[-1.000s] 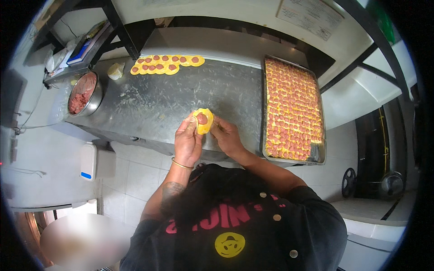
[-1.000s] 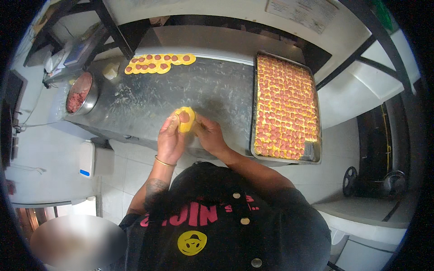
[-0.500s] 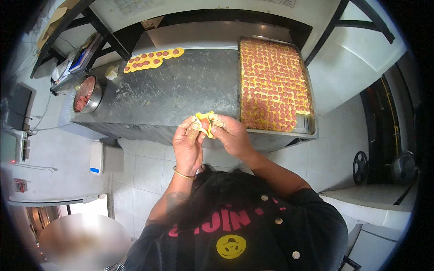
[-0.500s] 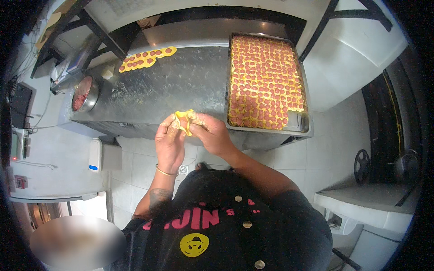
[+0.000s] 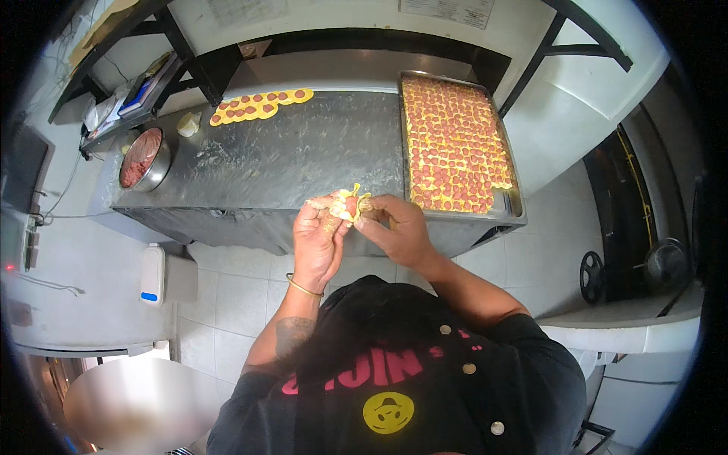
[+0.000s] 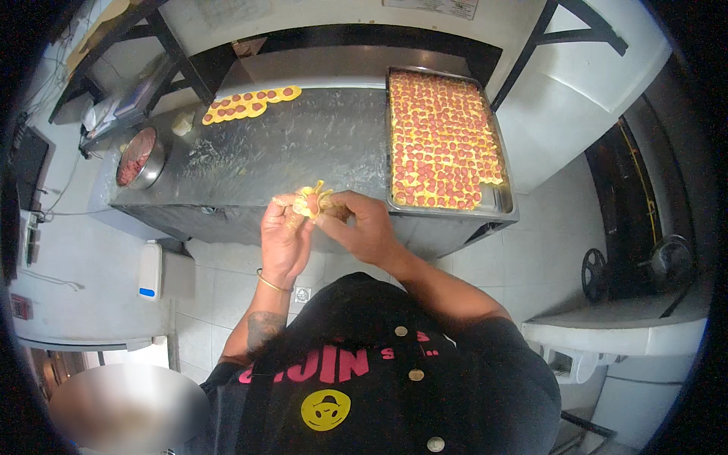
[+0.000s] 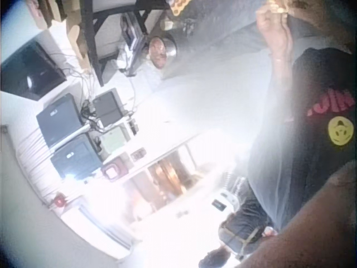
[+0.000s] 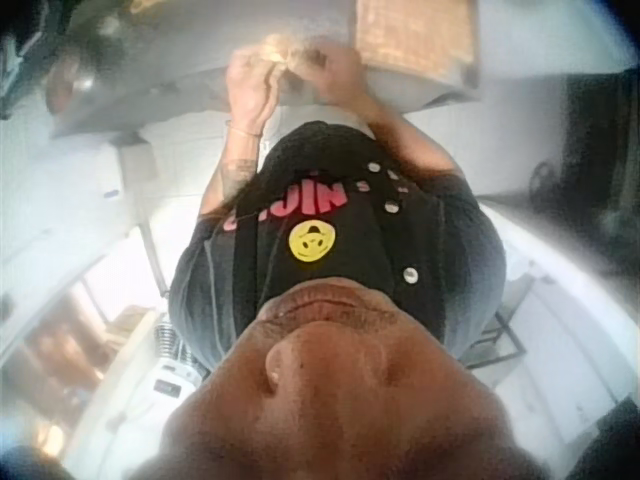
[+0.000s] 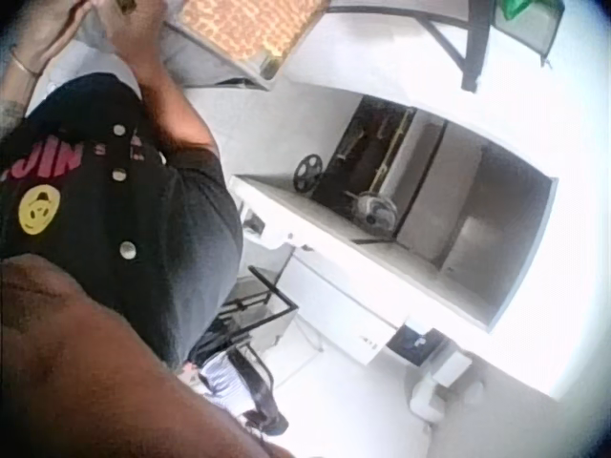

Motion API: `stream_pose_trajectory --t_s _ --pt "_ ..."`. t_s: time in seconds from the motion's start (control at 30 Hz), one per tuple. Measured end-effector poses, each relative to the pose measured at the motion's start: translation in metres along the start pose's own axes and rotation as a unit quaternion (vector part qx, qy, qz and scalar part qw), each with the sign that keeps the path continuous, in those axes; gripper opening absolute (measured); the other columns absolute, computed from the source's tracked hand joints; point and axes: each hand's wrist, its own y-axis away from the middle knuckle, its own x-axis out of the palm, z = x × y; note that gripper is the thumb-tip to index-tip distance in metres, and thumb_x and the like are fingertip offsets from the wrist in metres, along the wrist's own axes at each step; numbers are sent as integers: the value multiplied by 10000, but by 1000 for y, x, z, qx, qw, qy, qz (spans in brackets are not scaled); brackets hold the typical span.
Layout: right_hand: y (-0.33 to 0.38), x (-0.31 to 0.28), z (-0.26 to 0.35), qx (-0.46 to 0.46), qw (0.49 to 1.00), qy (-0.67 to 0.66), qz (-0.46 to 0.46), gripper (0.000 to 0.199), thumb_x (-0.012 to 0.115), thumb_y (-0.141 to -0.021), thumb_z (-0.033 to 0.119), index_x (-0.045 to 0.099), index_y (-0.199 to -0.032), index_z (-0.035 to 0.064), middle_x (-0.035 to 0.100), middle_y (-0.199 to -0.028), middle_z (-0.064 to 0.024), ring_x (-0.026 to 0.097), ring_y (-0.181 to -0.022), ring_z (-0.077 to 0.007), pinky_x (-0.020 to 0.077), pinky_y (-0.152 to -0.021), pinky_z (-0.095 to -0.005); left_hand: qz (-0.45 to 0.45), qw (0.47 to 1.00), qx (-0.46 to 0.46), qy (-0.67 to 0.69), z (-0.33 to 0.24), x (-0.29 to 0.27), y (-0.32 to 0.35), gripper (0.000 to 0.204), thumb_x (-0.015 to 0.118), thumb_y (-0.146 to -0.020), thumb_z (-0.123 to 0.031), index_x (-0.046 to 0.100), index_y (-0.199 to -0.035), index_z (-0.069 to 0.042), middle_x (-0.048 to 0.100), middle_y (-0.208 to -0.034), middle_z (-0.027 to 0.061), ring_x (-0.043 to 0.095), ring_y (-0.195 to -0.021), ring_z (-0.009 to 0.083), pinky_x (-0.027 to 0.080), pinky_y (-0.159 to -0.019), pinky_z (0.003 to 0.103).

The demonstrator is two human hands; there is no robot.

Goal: The person repeatedly picks up small yellow dough pieces and red meat portions, folds the dough around the meat, and places the assembled items onto a large metal tray. The process continues until the tray is nearly full.

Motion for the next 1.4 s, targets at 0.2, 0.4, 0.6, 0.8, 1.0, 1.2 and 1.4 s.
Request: stream_pose_trajectory --t_s 0.2,0.4,0.6,0.8,1.0,1.2,1.4 --pt "-6 26 -3 -31 994 102 -29 572 832 -851 187 584 -1339 22 733 -1004 -67 666 -866 -101 525 -758 -270 53 995 74 -35 -15 -18 -7 100 638 -1036 -53 646 -1135 -39 712 -1186 105 671 -1029 167 554 -871 311" --pt "-38 57 10 45 995 -66 -63 750 866 -815 214 511 -1447 21 726 -1045 -69 661 -962 -118 548 -880 -316 85 994 -69 4 -12 -19 -22 209 553 -1096 -172 625 -1226 -25 699 -1239 107 676 -1117 215 544 -993 367" --pt "-13 73 7 35 977 126 -170 463 819 -859 211 640 -1239 17 706 -1000 -66 664 -943 -145 542 -861 -314 99 984 -145 43 12 -25 -22 311 528 -1107 -205 588 -1339 -7 656 -1312 89 633 -1203 192 510 -1055 352" --pt "6 42 -15 129 958 79 -244 511 831 -838 307 625 -1211 24 703 -1019 -142 696 -931 -279 549 -842 -399 91 964 -240 76 13 4 -4 272 571 -1087 -164 598 -1302 0 662 -1293 86 643 -1184 191 518 -1055 369" --pt "30 10 -10 95 975 25 -199 461 851 -833 290 606 -1123 28 641 -926 -73 619 -870 -209 521 -812 -376 142 959 -242 42 51 -11 9 295 550 -1081 -183 626 -1320 -28 680 -1284 62 636 -1208 198 480 -1088 384" --pt "32 -57 5 84 985 119 -90 463 864 -818 330 614 -1073 35 625 -895 -101 595 -829 -174 520 -776 -384 150 937 -311 58 77 21 -5 189 591 -1060 -128 676 -1213 -58 702 -1223 47 655 -1134 179 526 -998 366" --pt "49 -125 -32 76 973 160 -151 307 777 -837 265 672 -1024 45 681 -911 -160 681 -862 -347 530 -796 -423 106 911 -381 116 117 86 -7 589 402 -1113 -446 447 -1532 -34 573 -1487 126 556 -1343 261 429 -1119 442"
